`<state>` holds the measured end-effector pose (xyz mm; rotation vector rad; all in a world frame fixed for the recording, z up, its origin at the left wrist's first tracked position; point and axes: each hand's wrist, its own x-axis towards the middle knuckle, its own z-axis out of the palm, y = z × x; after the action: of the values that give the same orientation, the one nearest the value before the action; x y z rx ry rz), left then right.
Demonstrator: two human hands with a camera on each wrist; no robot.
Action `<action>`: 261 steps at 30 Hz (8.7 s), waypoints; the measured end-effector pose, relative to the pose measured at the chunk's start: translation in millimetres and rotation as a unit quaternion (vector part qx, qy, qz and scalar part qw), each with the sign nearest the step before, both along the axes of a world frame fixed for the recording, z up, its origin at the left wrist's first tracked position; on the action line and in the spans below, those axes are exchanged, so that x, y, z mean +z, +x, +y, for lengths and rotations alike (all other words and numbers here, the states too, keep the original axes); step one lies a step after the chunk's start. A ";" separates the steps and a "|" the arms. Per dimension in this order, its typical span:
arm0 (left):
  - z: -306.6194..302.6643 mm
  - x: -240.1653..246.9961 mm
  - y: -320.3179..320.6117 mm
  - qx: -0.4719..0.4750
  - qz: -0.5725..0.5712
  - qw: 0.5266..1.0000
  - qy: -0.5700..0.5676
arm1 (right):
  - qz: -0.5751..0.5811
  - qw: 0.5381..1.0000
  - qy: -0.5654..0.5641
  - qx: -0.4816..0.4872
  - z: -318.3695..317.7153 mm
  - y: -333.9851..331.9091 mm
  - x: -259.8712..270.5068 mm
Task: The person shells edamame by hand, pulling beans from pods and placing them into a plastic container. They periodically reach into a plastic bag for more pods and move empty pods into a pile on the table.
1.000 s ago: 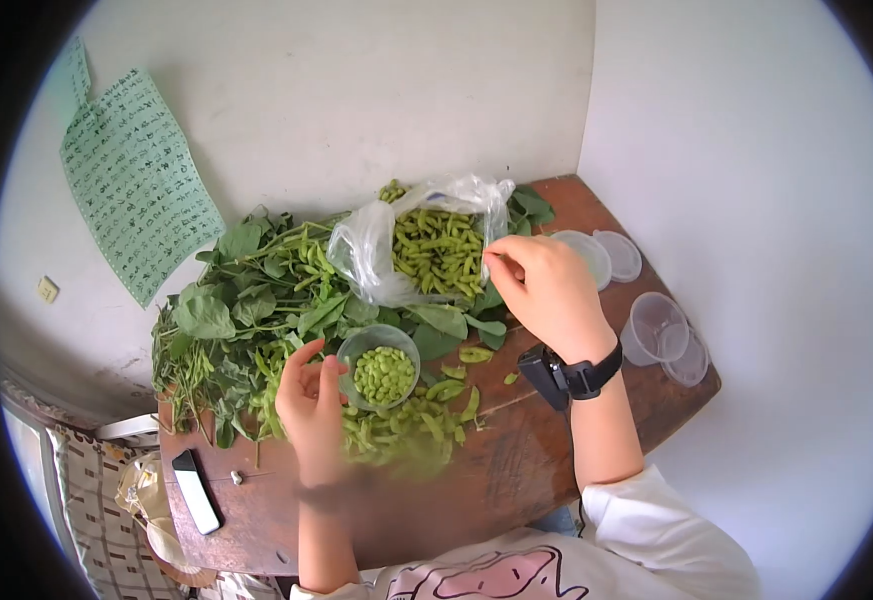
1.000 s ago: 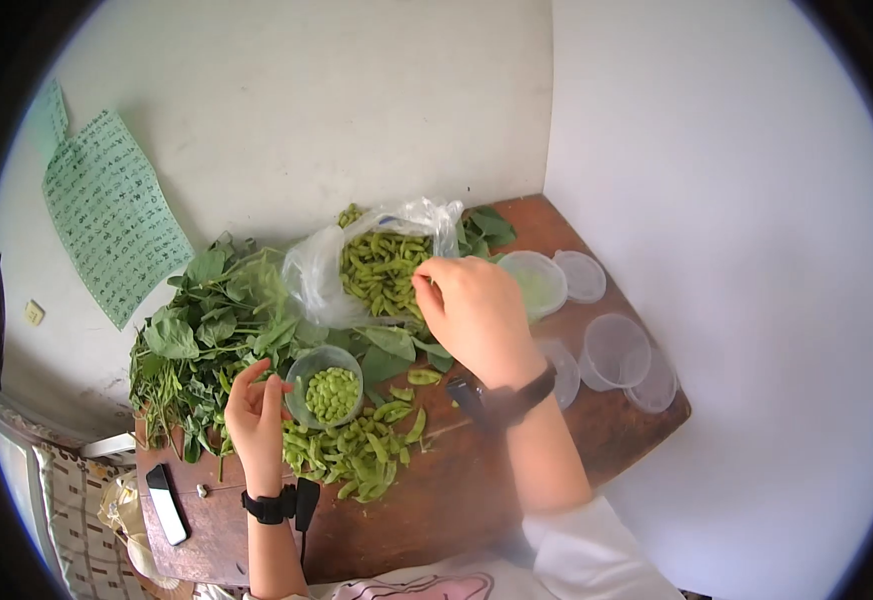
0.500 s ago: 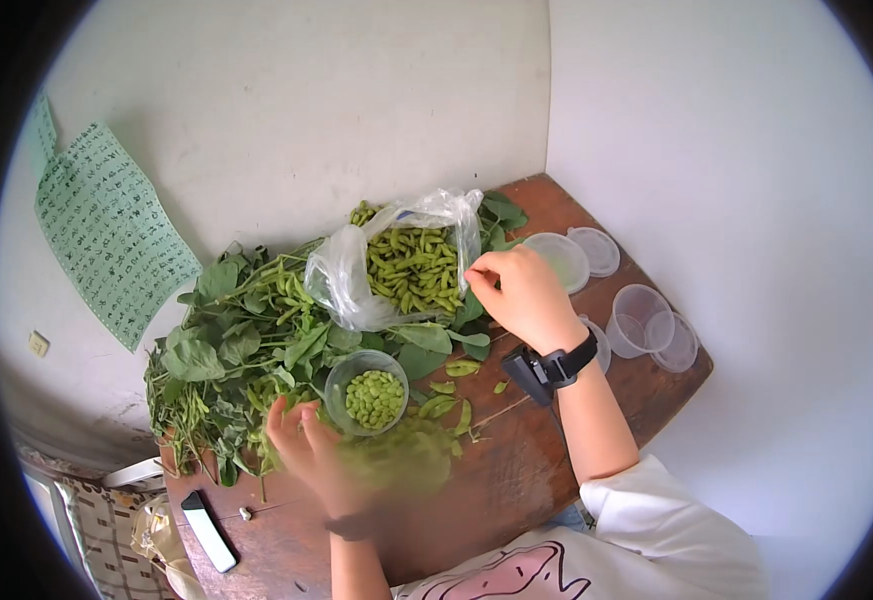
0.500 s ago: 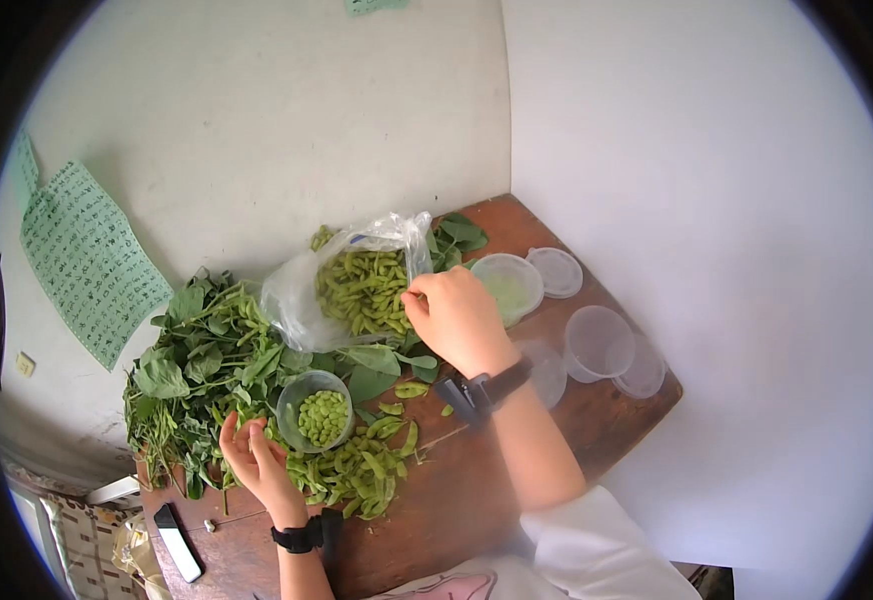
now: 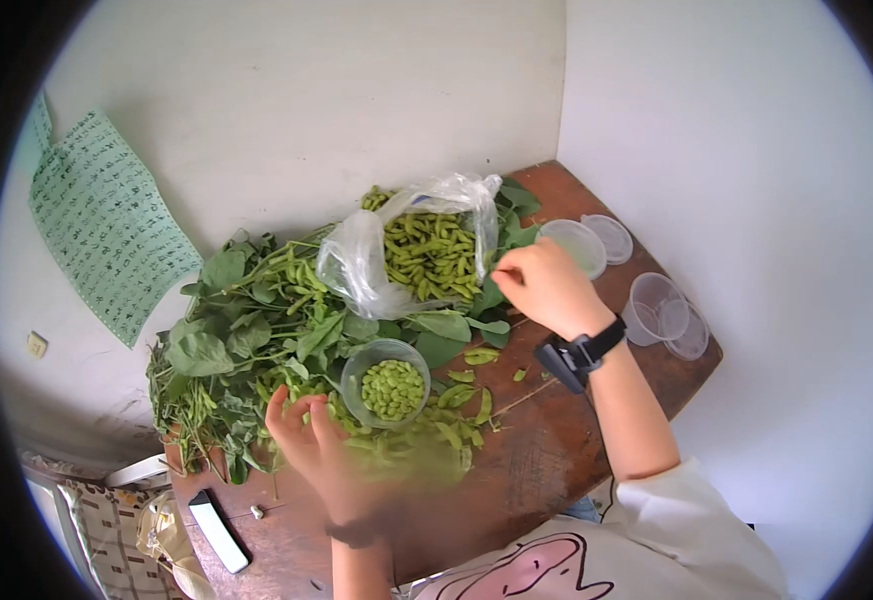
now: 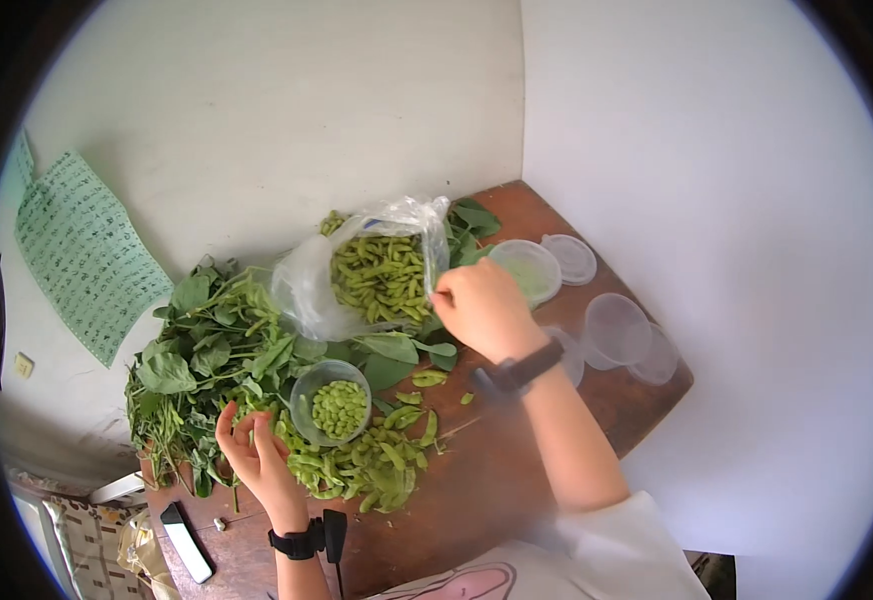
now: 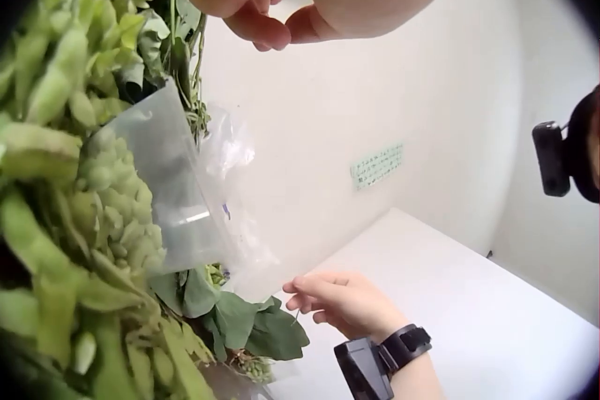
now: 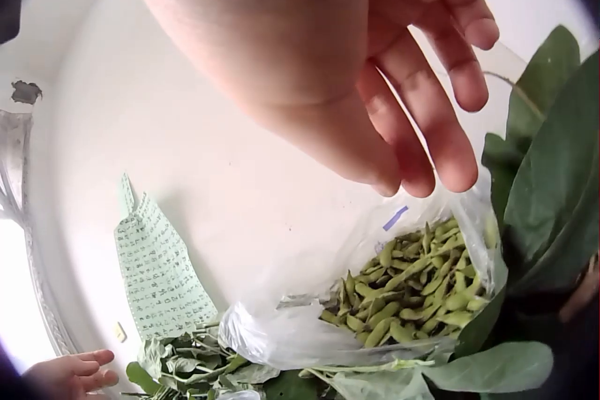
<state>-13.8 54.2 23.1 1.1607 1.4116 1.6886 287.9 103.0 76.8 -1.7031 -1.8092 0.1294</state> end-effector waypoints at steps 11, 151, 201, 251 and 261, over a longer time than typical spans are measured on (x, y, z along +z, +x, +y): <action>-0.9 16.3 -8.9 0.055 0.009 0.998 0.022 | 0.008 0.996 0.045 0.080 33.6 -10.8 0.0; -46.1 -22.2 63.2 -0.343 -0.063 0.932 -0.097 | 0.489 0.786 -0.139 0.351 -62.0 -45.5 -95.7; -47.9 -22.5 55.6 -0.264 -0.008 0.961 -0.085 | 0.463 0.825 -0.067 0.319 -74.3 -58.7 -89.5; -29.3 -19.3 41.0 -0.104 -0.048 0.993 -0.026 | 0.433 0.875 -0.145 0.163 -42.6 -38.6 -26.2; -29.1 -20.9 37.4 -0.069 -0.112 0.991 -0.006 | 0.106 0.989 -0.026 0.102 104.6 -29.5 -26.8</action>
<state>23.5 25.1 2.2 1.0017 1.1755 1.6530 258.3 207.6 50.0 -1.4740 -1.8273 0.4323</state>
